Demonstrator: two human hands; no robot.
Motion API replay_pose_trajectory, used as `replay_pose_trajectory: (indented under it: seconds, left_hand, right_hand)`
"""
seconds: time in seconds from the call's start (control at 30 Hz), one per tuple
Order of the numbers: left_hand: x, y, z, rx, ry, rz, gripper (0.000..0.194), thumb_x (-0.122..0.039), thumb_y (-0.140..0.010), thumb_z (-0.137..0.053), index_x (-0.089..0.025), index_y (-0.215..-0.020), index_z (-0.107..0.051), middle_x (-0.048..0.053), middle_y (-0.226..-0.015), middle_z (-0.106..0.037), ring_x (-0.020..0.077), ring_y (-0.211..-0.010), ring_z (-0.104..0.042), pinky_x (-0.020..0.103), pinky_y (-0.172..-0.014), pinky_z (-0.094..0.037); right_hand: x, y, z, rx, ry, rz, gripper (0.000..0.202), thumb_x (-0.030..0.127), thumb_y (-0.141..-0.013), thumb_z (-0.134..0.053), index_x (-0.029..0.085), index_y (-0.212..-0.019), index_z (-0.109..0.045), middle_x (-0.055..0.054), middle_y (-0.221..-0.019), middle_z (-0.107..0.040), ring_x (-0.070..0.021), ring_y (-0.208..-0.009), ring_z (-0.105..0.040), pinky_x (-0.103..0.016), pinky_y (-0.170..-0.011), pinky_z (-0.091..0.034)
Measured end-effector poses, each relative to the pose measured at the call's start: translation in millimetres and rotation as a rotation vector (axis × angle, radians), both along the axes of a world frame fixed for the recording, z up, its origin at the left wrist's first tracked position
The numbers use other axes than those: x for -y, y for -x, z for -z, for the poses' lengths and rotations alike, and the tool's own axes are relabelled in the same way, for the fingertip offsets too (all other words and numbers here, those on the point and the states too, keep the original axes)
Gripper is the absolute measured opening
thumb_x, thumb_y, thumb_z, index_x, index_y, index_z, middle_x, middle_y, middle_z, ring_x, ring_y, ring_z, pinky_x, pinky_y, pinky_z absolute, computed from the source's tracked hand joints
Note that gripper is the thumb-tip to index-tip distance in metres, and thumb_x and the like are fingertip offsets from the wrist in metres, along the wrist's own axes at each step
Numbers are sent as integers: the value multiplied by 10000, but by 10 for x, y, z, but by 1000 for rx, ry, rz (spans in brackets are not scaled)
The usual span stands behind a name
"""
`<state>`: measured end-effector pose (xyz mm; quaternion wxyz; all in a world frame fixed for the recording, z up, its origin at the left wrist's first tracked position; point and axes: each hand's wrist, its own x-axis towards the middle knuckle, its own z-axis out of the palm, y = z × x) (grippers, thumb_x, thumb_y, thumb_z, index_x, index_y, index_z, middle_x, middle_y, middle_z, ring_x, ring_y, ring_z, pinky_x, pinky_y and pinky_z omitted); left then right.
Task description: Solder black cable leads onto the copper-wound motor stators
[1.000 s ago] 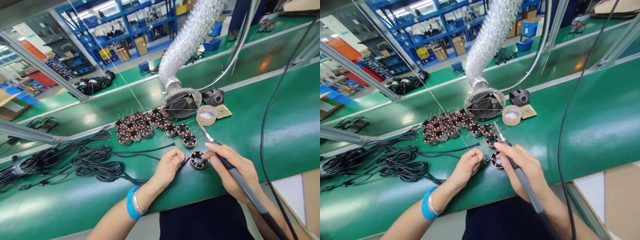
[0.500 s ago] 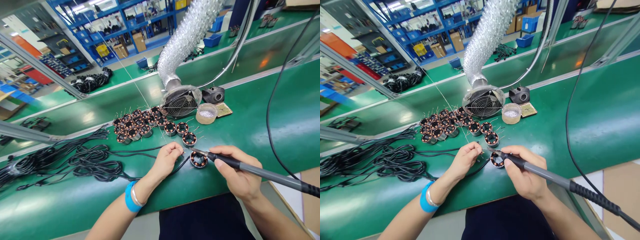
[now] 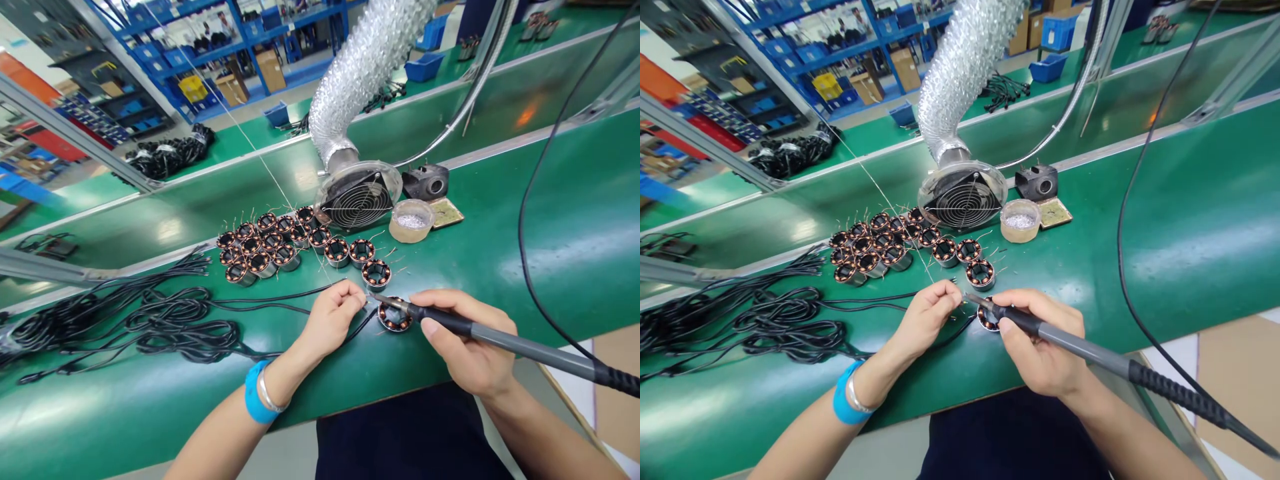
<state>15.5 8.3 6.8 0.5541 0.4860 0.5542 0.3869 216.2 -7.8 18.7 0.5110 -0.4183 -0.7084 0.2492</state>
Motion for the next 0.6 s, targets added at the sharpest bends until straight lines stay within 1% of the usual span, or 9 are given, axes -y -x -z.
replay_pose_trajectory:
  seconds: [0.1, 0.23, 0.4, 0.47, 0.6]
  left_hand:
    - [4, 3, -5, -11, 1, 11, 167, -311, -776, -558, -174, -683, -535, -71, -563, -385, 89, -530, -291, 227, -511, -245]
    - [15, 9, -2, -14, -1, 27, 165, -304, -780, -553, -175, -678, -535, -68, -564, -391, 91, -533, -294, 230, -512, -245]
    - [11, 9, -6, -9, -2, 30, 166, -304, -781, -552, -174, -681, -536, -69, -563, -390, 90, -531, -291, 228, -512, -248]
    - [6, 9, -7, -15, -3, 28, 161, -299, -778, -549, -174, -677, -535, -67, -562, -394, 91, -530, -293, 228, -510, -248]
    - [13, 11, -4, -30, 4, 30, 168, -307, -783, -552, -173, -682, -539, -66, -565, -396, 90, -530, -296, 226, -511, -249]
  right_hand:
    - [4, 19, -33, 0, -35, -45, 183, 130, -828, -581, 206, -973, -662, 6, -836, -696, -119, -680, -647, -225, -624, -515]
    - [19, 51, -64, 8, -101, -95, 221, 99, -804, -585, 176, -996, -664, -3, -756, -654, -113, -591, -573, -245, -552, -470]
    - [43, 87, -56, 73, -192, -109, 223, 96, -797, -562, 155, -978, -679, -26, -689, -630, -124, -533, -488, -276, -505, -420]
    - [46, 90, -61, 94, -194, -106, 220, 101, -802, -552, 164, -967, -683, -29, -691, -637, -126, -525, -480, -279, -500, -417]
    - [41, 68, -119, 40, -221, -90, 257, 92, -787, -552, 178, -995, -676, -28, -709, -654, -136, -525, -514, -280, -495, -435]
